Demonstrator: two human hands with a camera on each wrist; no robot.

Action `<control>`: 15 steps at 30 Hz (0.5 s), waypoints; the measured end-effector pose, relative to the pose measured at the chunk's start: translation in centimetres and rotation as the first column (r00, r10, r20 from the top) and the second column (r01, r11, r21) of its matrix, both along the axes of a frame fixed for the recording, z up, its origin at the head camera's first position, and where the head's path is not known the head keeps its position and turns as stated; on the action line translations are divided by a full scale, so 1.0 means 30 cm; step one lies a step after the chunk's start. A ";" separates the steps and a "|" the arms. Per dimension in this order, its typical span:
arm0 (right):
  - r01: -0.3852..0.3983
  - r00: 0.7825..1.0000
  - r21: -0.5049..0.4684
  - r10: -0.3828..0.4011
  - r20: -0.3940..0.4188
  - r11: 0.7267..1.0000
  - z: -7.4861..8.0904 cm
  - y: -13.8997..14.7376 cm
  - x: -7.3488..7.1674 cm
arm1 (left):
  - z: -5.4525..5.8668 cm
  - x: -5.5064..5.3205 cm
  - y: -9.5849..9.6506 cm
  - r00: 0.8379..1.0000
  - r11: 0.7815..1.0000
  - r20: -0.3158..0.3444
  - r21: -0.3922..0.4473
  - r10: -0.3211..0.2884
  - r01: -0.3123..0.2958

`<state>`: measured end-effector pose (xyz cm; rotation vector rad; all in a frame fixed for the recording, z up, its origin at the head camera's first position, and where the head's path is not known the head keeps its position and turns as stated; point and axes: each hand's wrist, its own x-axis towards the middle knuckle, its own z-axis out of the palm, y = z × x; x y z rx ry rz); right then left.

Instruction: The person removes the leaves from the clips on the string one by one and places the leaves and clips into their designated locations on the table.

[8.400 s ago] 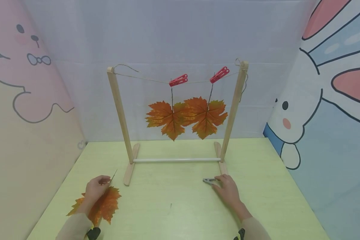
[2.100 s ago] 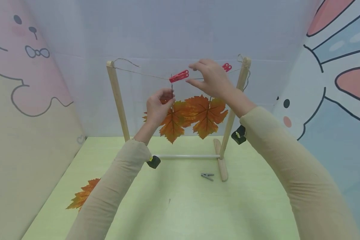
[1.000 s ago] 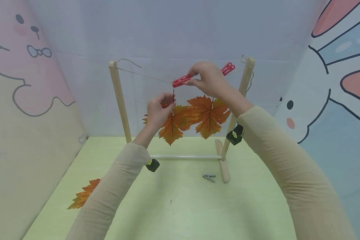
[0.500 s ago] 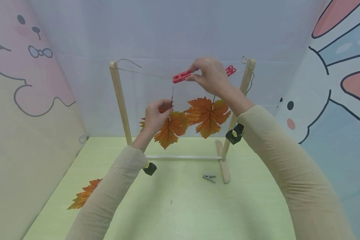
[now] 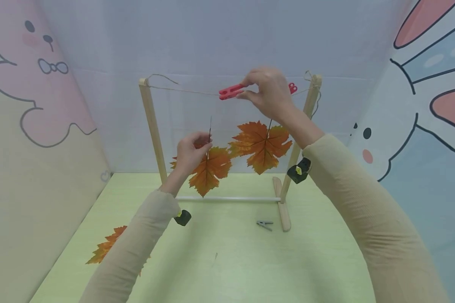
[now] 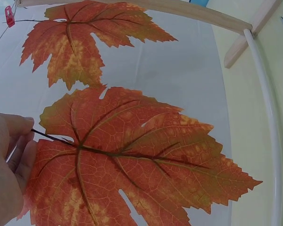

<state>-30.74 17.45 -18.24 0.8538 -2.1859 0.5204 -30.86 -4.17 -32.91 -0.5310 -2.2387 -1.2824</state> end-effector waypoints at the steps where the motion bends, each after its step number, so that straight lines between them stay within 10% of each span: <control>1: -0.002 1.000 0.006 0.002 0.004 1.000 -0.002 0.001 0.000 | -0.004 0.000 -0.007 1.000 1.000 -0.002 -0.007 0.004 -0.004; 15: -0.032 0.999 0.040 0.033 -0.033 0.999 -0.054 0.041 0.031 | -0.065 0.018 -0.089 0.994 0.998 0.109 -0.052 0.028 -0.023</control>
